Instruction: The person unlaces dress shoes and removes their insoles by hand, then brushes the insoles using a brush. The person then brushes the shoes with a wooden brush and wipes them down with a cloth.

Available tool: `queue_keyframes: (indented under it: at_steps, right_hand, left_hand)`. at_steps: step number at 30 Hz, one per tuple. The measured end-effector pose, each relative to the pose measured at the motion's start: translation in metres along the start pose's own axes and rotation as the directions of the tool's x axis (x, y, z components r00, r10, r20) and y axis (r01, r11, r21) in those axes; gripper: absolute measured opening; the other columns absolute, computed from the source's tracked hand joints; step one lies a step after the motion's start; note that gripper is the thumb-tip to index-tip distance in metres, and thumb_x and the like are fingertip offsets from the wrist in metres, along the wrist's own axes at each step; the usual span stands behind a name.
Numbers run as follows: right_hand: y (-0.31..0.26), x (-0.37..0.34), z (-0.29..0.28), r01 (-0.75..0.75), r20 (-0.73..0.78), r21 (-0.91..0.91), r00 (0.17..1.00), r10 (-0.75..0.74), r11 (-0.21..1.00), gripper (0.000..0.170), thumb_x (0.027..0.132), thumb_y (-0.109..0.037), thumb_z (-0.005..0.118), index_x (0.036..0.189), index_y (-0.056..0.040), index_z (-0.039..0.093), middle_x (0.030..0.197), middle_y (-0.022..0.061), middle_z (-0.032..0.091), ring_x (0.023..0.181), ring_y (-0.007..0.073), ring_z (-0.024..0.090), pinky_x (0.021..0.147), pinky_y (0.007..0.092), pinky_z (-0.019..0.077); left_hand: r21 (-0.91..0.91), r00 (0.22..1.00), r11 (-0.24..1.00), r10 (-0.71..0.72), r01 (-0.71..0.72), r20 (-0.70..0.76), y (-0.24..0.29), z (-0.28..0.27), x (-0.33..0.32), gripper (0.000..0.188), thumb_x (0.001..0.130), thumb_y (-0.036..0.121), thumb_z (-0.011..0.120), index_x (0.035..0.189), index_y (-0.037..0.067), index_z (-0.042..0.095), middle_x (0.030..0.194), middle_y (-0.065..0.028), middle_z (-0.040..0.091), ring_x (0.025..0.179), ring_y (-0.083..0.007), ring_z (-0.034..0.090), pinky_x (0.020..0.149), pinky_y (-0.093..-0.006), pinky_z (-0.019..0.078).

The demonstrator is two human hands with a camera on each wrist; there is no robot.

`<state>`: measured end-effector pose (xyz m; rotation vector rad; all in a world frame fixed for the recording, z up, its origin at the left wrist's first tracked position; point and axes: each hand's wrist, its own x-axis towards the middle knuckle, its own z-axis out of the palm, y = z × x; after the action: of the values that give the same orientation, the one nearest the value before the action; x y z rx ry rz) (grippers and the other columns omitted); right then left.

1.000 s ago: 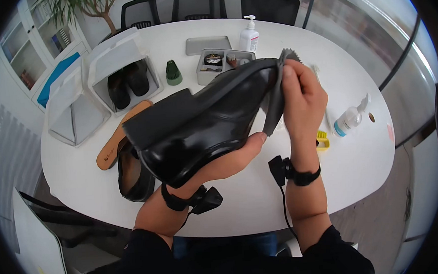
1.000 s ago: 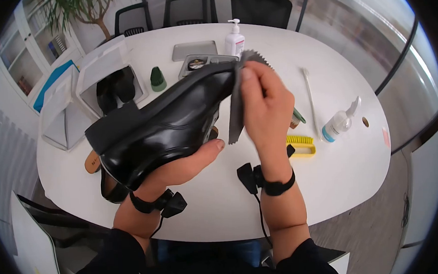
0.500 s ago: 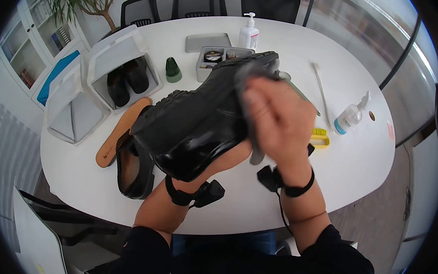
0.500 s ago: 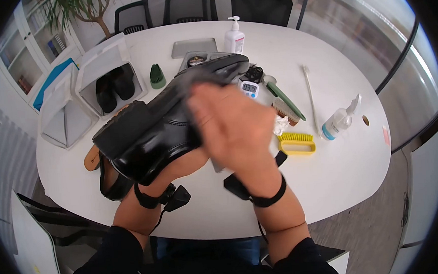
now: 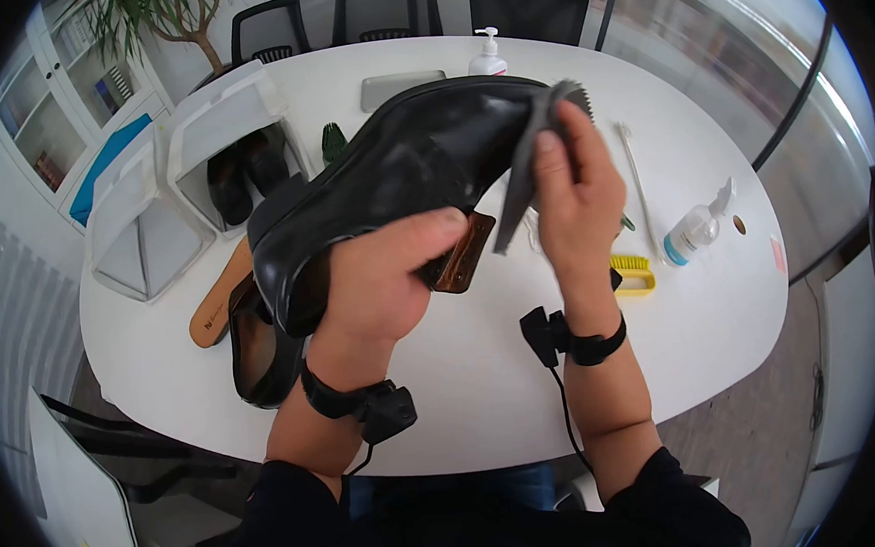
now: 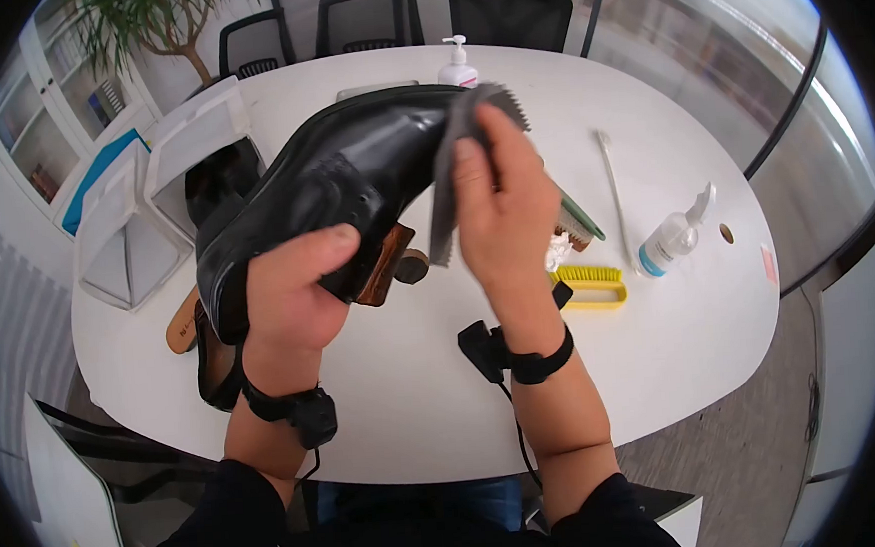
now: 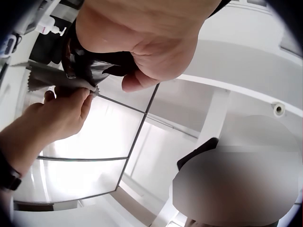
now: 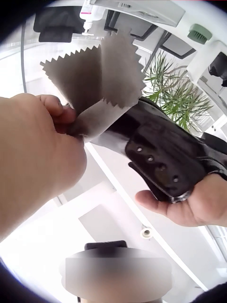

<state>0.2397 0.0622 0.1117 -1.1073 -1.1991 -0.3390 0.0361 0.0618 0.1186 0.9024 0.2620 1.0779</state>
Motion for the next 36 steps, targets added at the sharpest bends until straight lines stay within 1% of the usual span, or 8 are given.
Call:
queue_keyframes:
  at_steps: [7,10,14,15,18,24,31,36]
  right_hand:
    - [-0.021,0.0,-0.007,0.392,0.347,-0.062,0.871,-0.348,0.918,0.028,0.086,-0.003,0.076,0.113,-0.0104,0.078,0.079,0.0086,0.061,0.064,0.0259,0.063,0.056,0.0353,0.0509]
    - [-0.013,0.008,-0.008,0.243,0.044,-0.165,0.97,-0.239,0.956,0.028,0.086,-0.003,0.076,0.114,-0.009,0.077,0.077,0.009,0.061,0.062,0.0258,0.063,0.055,0.0349,0.0499]
    - [-0.033,0.003,-0.012,0.27,0.216,-0.096,0.945,-0.244,0.958,0.023,0.091,-0.003,0.075,0.114,-0.0021,0.075,0.078,0.0111,0.064,0.063,0.0233,0.061,0.06,0.0319,0.0497]
    - [-0.043,0.0,-0.013,0.313,0.307,-0.06,0.909,-0.28,0.948,0.025,0.088,-0.002,0.077,0.113,-0.0037,0.075,0.079,0.0112,0.064,0.063,0.0253,0.061,0.06,0.0334,0.0497]
    - [-0.044,-0.002,-0.015,0.307,0.341,-0.048,0.9,-0.273,0.951,0.026,0.087,-0.001,0.077,0.113,-0.0052,0.076,0.08,0.0114,0.065,0.064,0.0269,0.062,0.06,0.0342,0.0499]
    - [-0.004,0.01,-0.012,0.124,-0.079,-0.193,0.987,-0.142,0.973,0.019,0.095,-0.006,0.072,0.114,-0.005,0.074,0.079,0.0117,0.066,0.066,0.0292,0.066,0.061,0.0353,0.0525]
    - [-0.027,-0.005,-0.002,0.314,0.244,-0.059,0.925,-0.291,0.948,0.02,0.098,-0.006,0.071,0.117,-0.0014,0.074,0.086,0.0126,0.07,0.067,0.0188,0.065,0.064,0.0307,0.0513]
    - [-0.001,0.006,-0.007,0.104,-0.001,-0.203,0.994,-0.106,0.974,0.021,0.096,-0.008,0.072,0.116,-0.0036,0.075,0.083,0.0126,0.068,0.069,0.0298,0.068,0.065,0.0364,0.0544]
  left_hand:
    - [-0.169,0.999,0.985,-0.014,0.022,0.05,0.018,0.01,0.009,0.039,0.095,0.005,0.058,0.133,-0.006,0.061,0.119,-0.017,0.072,0.104,-0.0294,0.072,0.096,-0.0412,0.0585]
    - [-0.129,0.998,0.989,-0.067,0.068,0.009,0.014,0.011,0.006,0.045,0.093,0.005,0.059,0.136,-0.007,0.059,0.125,-0.0183,0.07,0.111,-0.0312,0.071,0.1,-0.0436,0.0571]
    - [-0.051,0.988,0.99,-0.133,0.13,-0.073,0.009,0.011,0.0,0.053,0.09,0.003,0.057,0.142,-0.008,0.054,0.133,-0.0202,0.067,0.119,-0.0338,0.069,0.104,-0.0458,0.0555]
    - [-0.171,0.994,0.98,-0.105,0.097,-0.039,0.008,0.011,0.0,0.022,0.091,-0.003,0.067,0.112,-0.01,0.072,0.109,-0.0169,0.075,0.098,-0.0261,0.073,0.091,-0.0397,0.0603]
    - [-0.133,0.997,0.99,-0.052,0.044,-0.058,0.007,0.006,0.001,0.021,0.091,-0.004,0.068,0.11,-0.011,0.073,0.108,-0.0172,0.075,0.097,-0.0266,0.074,0.092,-0.0394,0.0602]
    - [-0.078,0.995,0.997,-0.036,0.028,-0.096,0.006,0.007,-0.006,0.022,0.092,-0.004,0.065,0.111,-0.011,0.072,0.109,-0.0172,0.076,0.099,-0.0266,0.074,0.093,-0.0385,0.06]
    - [-0.119,0.999,0.992,-0.042,0.041,-0.008,0.024,0.016,0.0,0.029,0.092,0.001,0.061,0.118,-0.009,0.07,0.112,-0.0174,0.075,0.1,-0.0271,0.074,0.09,-0.0405,0.0613]
    - [-0.089,0.992,0.994,-0.066,0.056,-0.112,0.021,0.008,-0.006,0.037,0.09,0.001,0.059,0.125,-0.011,0.063,0.118,-0.0203,0.072,0.106,-0.0315,0.073,0.096,-0.0426,0.0591]
